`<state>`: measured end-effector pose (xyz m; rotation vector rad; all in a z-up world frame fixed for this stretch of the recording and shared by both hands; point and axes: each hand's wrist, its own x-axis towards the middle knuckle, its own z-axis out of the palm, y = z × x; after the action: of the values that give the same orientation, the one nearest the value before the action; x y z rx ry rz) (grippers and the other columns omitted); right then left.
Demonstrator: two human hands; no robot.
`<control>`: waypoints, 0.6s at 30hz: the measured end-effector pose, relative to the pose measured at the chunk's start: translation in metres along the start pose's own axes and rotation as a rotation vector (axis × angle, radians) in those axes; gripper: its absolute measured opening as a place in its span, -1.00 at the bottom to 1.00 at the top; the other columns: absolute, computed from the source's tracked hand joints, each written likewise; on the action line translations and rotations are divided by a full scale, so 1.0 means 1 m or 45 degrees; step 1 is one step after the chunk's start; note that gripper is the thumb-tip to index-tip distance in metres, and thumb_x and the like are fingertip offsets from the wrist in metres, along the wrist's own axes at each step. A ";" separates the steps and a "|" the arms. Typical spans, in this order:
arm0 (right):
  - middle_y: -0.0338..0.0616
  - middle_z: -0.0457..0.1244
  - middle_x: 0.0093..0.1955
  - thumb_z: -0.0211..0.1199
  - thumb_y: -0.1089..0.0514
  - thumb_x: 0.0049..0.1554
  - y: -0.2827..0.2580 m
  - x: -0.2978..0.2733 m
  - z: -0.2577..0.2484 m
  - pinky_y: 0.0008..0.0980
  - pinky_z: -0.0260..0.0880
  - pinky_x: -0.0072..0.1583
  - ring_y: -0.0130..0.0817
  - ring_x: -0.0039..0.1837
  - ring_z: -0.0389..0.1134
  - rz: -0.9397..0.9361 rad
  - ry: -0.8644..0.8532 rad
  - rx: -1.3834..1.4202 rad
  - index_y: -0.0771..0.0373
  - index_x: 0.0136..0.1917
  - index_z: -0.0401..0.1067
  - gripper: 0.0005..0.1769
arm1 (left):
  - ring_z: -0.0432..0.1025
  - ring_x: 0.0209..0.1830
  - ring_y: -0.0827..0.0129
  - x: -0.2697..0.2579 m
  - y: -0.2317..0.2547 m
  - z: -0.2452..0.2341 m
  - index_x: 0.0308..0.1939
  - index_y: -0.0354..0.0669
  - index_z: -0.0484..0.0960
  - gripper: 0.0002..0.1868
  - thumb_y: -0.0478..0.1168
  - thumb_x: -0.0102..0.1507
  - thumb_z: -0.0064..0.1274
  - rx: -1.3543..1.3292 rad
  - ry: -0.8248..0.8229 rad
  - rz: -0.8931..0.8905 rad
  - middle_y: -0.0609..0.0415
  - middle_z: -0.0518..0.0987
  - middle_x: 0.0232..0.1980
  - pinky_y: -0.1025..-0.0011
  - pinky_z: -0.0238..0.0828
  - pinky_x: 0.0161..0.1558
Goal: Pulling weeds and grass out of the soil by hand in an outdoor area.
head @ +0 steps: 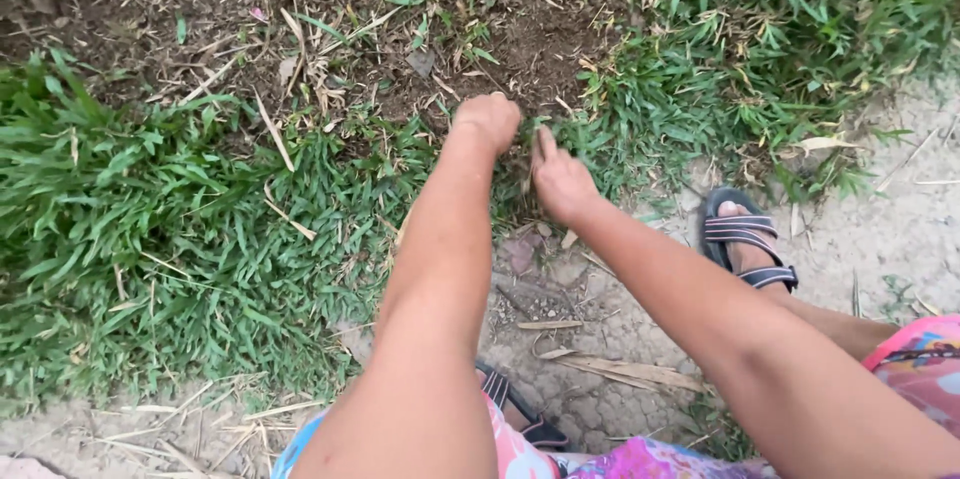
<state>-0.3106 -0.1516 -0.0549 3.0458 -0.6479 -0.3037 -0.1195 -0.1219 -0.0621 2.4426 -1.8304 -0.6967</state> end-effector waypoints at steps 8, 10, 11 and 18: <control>0.16 0.13 0.50 0.00 0.09 0.31 0.038 0.079 0.014 0.00 0.51 0.08 -0.01 0.31 0.37 0.324 -0.513 -0.277 0.28 0.43 0.32 -0.53 | 0.56 0.10 0.04 0.011 0.006 0.015 0.02 -0.11 0.70 -0.70 -0.24 0.30 -0.07 -0.050 0.043 0.118 -0.12 0.61 0.15 0.14 0.54 0.05; 0.08 0.12 0.52 0.04 0.08 0.25 0.037 0.085 0.008 0.05 0.53 0.04 -0.05 0.36 0.34 0.262 -0.578 -0.356 0.25 0.40 0.36 -0.51 | 0.56 0.11 0.05 0.009 0.001 0.018 0.02 -0.12 0.70 -0.70 -0.24 0.28 -0.06 -0.011 0.028 0.140 -0.12 0.62 0.15 0.16 0.55 0.05; -0.04 0.24 0.43 0.05 0.10 0.25 0.033 0.086 0.003 0.04 0.55 0.08 -0.10 0.37 0.36 0.319 -0.663 -0.354 0.18 0.31 0.46 -0.59 | 0.56 0.12 0.07 0.009 -0.002 0.017 0.02 -0.10 0.71 -0.71 -0.25 0.29 -0.06 0.002 0.009 0.150 -0.10 0.63 0.15 0.16 0.55 0.07; 0.02 0.44 0.09 0.08 0.13 0.19 0.056 0.059 -0.001 -0.08 0.51 0.09 -0.08 0.12 0.50 0.139 -0.522 -0.201 0.14 0.04 0.63 -0.69 | 0.57 0.13 0.06 0.007 -0.012 0.010 0.05 -0.10 0.72 -0.69 -0.27 0.29 -0.06 0.047 -0.044 0.097 -0.10 0.64 0.15 0.18 0.54 0.09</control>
<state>-0.2798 -0.2268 -0.0622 2.8004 -0.7580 -0.9417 -0.1104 -0.1223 -0.0771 2.3833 -1.9544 -0.7107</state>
